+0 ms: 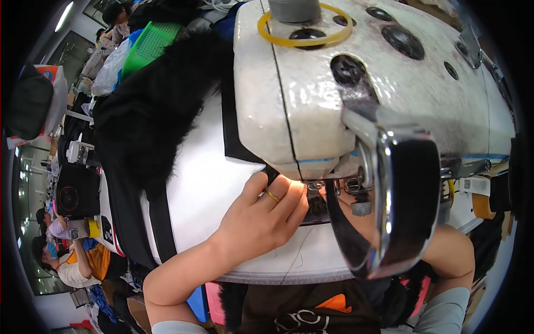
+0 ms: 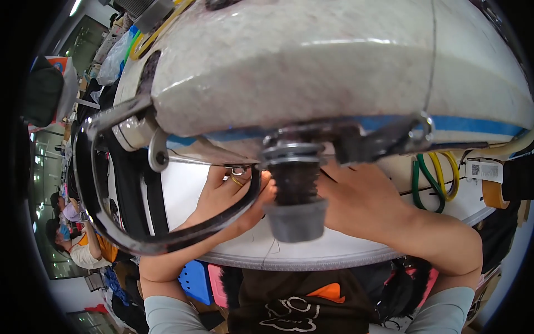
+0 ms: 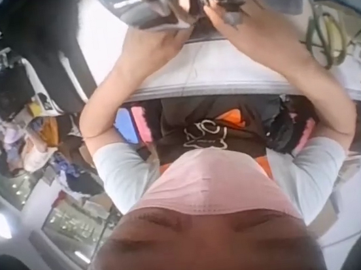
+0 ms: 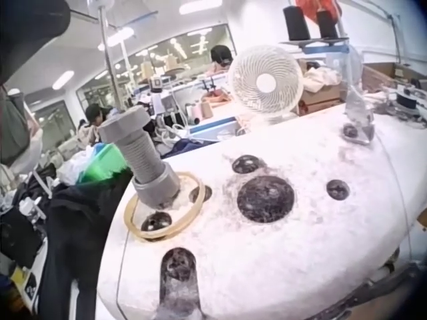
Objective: Sewing and trimming black faux fur components onto fabric panels using an industrial sewing machine.
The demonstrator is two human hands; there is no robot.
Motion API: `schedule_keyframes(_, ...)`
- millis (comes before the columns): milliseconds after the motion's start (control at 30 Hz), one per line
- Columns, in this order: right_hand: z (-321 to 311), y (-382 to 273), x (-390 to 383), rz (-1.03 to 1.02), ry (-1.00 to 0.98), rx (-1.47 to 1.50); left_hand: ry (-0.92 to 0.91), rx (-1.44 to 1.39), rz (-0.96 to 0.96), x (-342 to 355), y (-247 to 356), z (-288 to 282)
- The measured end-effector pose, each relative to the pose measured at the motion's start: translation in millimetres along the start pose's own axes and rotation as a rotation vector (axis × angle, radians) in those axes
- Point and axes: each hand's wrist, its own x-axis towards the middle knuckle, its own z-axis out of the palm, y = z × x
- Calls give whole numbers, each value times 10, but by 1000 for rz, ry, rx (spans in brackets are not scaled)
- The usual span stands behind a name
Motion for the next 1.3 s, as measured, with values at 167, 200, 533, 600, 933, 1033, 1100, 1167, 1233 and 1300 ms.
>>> schedule_keyframes(167, -237, 22, -9, 126, 205, -59, 64, 81, 21, 35, 74, 47)
schedule_keyframes(200, -218, 63, 15, 99, 159, -56, 49, 92, 5, 8, 64, 30)
schedule_keyframes(533, -142, 17, 197, 225, 73, 288, 17, 109, -17, -23, 50, -14)
schedule_keyframes(600, -152, -1, 191, 250, 86, 307, 1, 112, -22, -52, 65, -20)
schedule_keyframes(933, -125, 37, 31, 30, 33, 90, 20, -16, 66, -53, -18, -33)
schedule_keyframes(1033, -59, 53, 7, 27, 65, 148, 38, -59, 49, -67, -6, -18)
schedule_keyframes(1100, -85, 79, 37, -12, 76, 143, 38, -51, 47, -73, -3, -20)
schedule_keyframes(1167, -135, 76, 51, -51, 90, 138, 37, -42, 46, -82, 12, -26)
schedule_keyframes(1233, -181, 65, 55, -78, 81, 74, 25, -49, 15, -83, 27, -26)
schedule_keyframes(1300, -176, 79, 43, -77, 92, 90, 1, -67, 19, -66, 32, -54)
